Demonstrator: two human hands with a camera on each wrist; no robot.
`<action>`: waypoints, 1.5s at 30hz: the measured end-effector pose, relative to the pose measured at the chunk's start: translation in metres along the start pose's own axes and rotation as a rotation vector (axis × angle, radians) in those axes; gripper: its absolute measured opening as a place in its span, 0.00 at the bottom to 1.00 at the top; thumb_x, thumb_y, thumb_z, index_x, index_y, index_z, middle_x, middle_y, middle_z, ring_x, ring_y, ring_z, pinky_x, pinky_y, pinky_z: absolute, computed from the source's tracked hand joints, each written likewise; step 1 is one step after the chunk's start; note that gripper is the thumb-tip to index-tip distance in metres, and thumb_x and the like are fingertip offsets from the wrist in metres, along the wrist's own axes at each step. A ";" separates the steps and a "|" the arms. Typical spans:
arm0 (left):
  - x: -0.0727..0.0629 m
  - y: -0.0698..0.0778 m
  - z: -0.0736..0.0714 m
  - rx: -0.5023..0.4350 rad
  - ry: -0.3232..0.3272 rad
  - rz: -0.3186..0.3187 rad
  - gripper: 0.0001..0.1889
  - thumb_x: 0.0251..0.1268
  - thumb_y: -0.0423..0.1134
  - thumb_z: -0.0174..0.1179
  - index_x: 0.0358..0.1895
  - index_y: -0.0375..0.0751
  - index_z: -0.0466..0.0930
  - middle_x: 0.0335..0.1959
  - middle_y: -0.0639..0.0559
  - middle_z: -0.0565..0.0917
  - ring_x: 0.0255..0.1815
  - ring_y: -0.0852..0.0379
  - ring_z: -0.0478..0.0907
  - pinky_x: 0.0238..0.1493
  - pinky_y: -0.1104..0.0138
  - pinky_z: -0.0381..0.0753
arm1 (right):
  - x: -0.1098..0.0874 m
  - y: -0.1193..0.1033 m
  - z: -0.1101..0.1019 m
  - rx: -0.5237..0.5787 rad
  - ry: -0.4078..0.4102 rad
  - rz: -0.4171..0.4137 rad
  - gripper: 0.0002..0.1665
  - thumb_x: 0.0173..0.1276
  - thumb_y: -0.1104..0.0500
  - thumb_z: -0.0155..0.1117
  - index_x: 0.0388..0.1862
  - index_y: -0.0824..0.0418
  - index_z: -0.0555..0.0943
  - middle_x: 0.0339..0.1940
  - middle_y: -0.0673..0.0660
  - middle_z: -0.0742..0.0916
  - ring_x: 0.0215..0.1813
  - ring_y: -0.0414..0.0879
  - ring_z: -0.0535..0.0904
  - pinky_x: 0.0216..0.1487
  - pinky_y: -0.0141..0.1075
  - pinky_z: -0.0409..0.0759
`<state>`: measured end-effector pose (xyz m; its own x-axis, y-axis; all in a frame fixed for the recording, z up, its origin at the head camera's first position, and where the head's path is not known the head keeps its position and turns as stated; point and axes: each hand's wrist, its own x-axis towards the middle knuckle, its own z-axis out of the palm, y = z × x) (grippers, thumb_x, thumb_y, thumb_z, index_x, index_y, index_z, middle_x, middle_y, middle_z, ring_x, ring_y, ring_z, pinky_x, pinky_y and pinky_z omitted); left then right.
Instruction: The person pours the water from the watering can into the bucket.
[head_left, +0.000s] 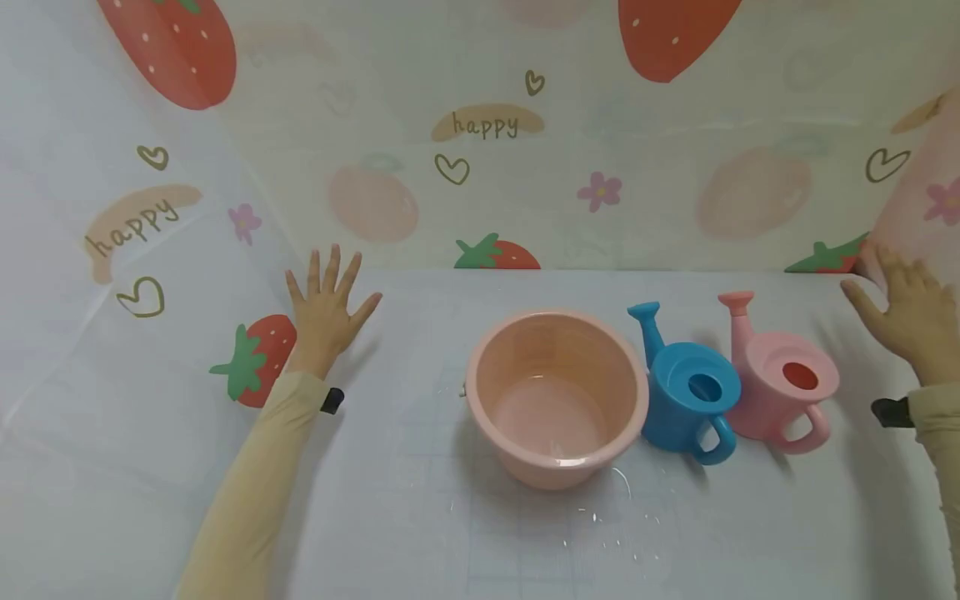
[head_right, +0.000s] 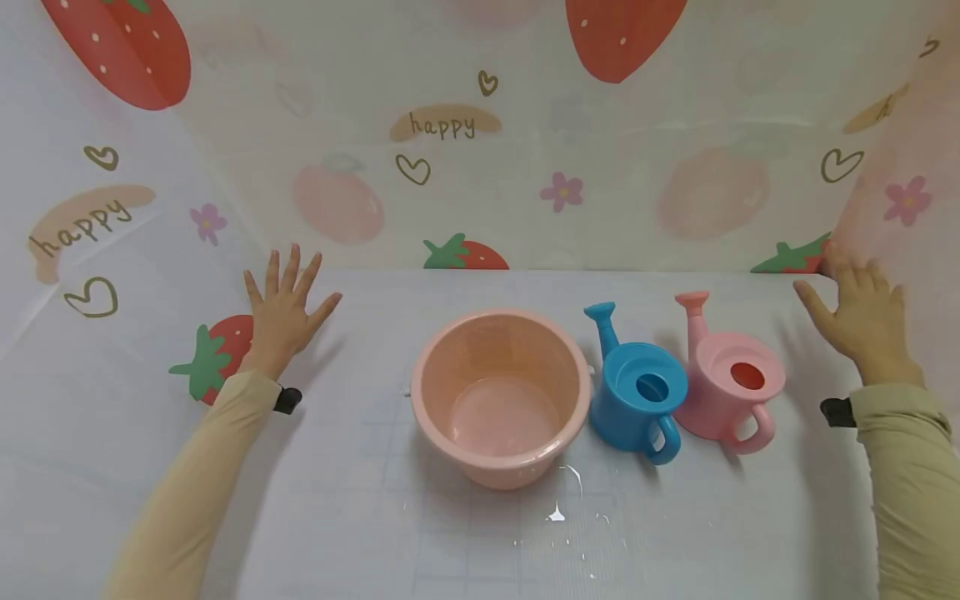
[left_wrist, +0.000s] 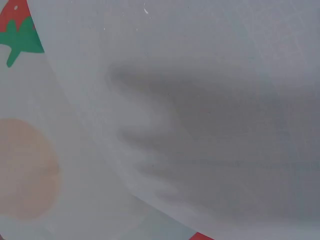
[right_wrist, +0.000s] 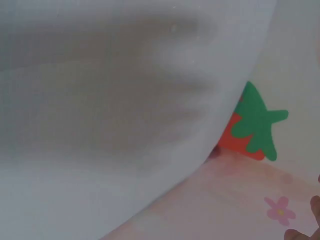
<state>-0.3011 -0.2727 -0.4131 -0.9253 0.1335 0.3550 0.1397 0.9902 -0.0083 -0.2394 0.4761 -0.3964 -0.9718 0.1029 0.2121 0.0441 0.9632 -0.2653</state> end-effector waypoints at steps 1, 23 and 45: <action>-0.001 0.002 -0.001 -0.002 0.002 0.000 0.38 0.64 0.69 0.37 0.74 0.63 0.37 0.76 0.53 0.36 0.75 0.48 0.26 0.66 0.39 0.25 | 0.000 -0.001 -0.001 0.021 0.012 0.000 0.48 0.69 0.31 0.33 0.75 0.59 0.37 0.71 0.75 0.48 0.72 0.69 0.36 0.65 0.66 0.32; -0.023 0.035 -0.019 -0.191 0.072 0.037 0.40 0.62 0.67 0.44 0.74 0.58 0.43 0.76 0.51 0.44 0.76 0.47 0.35 0.66 0.40 0.23 | -0.022 -0.020 -0.014 0.217 0.127 0.007 0.37 0.71 0.48 0.47 0.69 0.72 0.57 0.69 0.75 0.57 0.69 0.74 0.48 0.66 0.65 0.44; -0.051 0.064 -0.031 -0.457 0.158 0.044 0.40 0.63 0.63 0.49 0.74 0.52 0.48 0.75 0.50 0.49 0.73 0.44 0.50 0.69 0.42 0.32 | -0.025 0.002 0.005 0.427 0.380 -0.054 0.27 0.70 0.54 0.53 0.67 0.55 0.68 0.64 0.54 0.75 0.65 0.30 0.64 0.67 0.26 0.57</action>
<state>-0.2340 -0.2175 -0.4023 -0.8553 0.1318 0.5011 0.3507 0.8592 0.3725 -0.2157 0.4746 -0.4070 -0.8150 0.2143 0.5384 -0.1780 0.7916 -0.5845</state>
